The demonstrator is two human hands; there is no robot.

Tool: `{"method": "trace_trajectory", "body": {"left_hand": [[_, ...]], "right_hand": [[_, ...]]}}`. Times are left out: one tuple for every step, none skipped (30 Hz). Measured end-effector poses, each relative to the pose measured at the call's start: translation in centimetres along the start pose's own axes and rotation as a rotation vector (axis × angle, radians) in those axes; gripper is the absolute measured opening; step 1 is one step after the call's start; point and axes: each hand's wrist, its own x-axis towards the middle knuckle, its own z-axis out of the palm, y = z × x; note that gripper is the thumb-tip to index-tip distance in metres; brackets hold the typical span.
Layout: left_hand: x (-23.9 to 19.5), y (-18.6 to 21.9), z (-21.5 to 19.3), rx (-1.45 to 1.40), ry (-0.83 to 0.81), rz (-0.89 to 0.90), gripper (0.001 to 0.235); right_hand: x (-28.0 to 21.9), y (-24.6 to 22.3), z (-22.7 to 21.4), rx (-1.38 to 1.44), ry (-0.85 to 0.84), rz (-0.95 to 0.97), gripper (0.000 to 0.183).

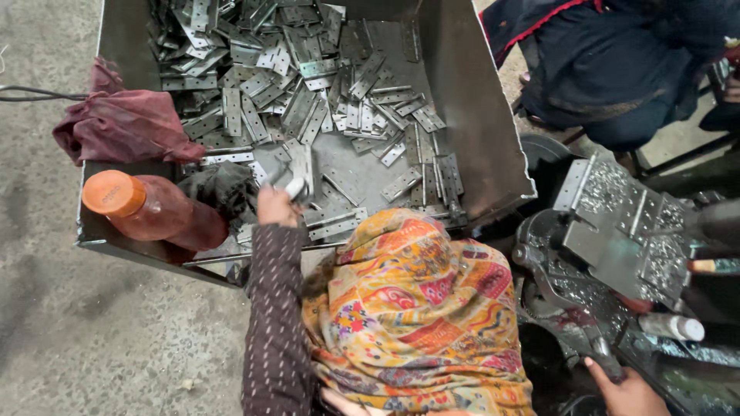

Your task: The person places metal plates one by one onto a fabrication machine, aligns them under a moving drill bit, and then moves the processed plates to a large metal bin.

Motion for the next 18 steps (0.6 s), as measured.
{"method": "trace_trajectory", "body": {"left_hand": [[-1.8, -0.2, -1.1, -0.154, -0.030, -0.144, 0.048], [-3.0, -0.5, -1.2, -0.150, -0.034, -0.146, 0.048], [-4.1, -0.8, -1.4, -0.104, 0.006, -0.227, 0.052], [-5.1, -1.1, -1.6, -0.058, 0.049, -0.306, 0.057], [-5.8, -1.3, -1.6, -0.057, 0.047, -0.307, 0.057], [-6.1, -1.3, -1.3, 0.013, 0.065, -0.275, 0.054], [-6.3, -1.2, -0.7, 0.209, 0.099, -0.199, 0.051], [-6.5, -0.9, 0.0, 0.652, 0.134, -0.081, 0.048], [-7.2, -0.4, 0.4, 1.072, 0.211, 0.002, 0.045], [-8.1, -0.2, 1.1, 1.337, 0.256, 0.040, 0.043], [-8.3, 0.2, 2.0, 1.460, 0.251, 0.076, 0.041], [-8.4, 0.3, 2.8, 1.549, 0.249, 0.117, 0.040], [-8.8, 0.0, 3.0, 1.578, 0.220, 0.146, 0.045], [-8.9, -0.6, 2.9, 1.579, 0.212, 0.159, 0.045], [-9.1, -1.4, 2.3, 1.600, 0.212, 0.246, 0.048], [-9.3, -2.4, 1.5, 1.617, 0.212, 0.333, 0.050], [-9.1, -3.3, 0.9, 1.615, 0.250, 0.371, 0.050], [-8.8, -4.1, 0.3, 1.611, 0.287, 0.409, 0.050]], "right_hand": [[0.1, 0.3, 0.3, -0.040, -0.097, 0.176, 0.076], [0.3, 0.5, 0.5, -0.080, -0.193, 0.352, 0.080], [0.3, 0.5, 0.6, -0.076, -0.196, 0.356, 0.080], [0.3, 0.5, 0.6, -0.086, -0.218, 0.347, 0.083], [0.2, 0.8, 0.6, -0.099, -0.237, 0.337, 0.086], [0.0, 0.8, 0.6, -0.098, -0.237, 0.340, 0.086], [-0.1, 0.6, 0.7, -0.116, -0.196, 0.315, 0.087], [-0.3, 0.4, 0.5, -0.133, -0.155, 0.291, 0.088], [-0.8, 0.2, 0.4, -0.130, -0.160, 0.297, 0.088], [-1.3, 0.1, 0.0, -0.135, -0.169, 0.303, 0.088], [-1.0, -0.6, -0.2, -0.127, -0.168, 0.306, 0.087], [-0.8, -1.3, -0.5, -0.113, -0.161, 0.309, 0.087], [-0.9, -1.7, -0.9, -0.116, -0.180, 0.337, 0.089], [-0.9, -2.0, -1.2, -0.119, -0.199, 0.365, 0.090], [-1.3, -2.2, -1.4, -0.110, -0.200, 0.380, 0.090], [-1.6, -2.4, -1.6, -0.093, -0.196, 0.365, 0.087], [-2.0, -2.8, -1.6, -0.069, -0.188, 0.364, 0.085], [-1.9, -3.3, -1.7, -0.053, -0.184, 0.393, 0.085]]}}
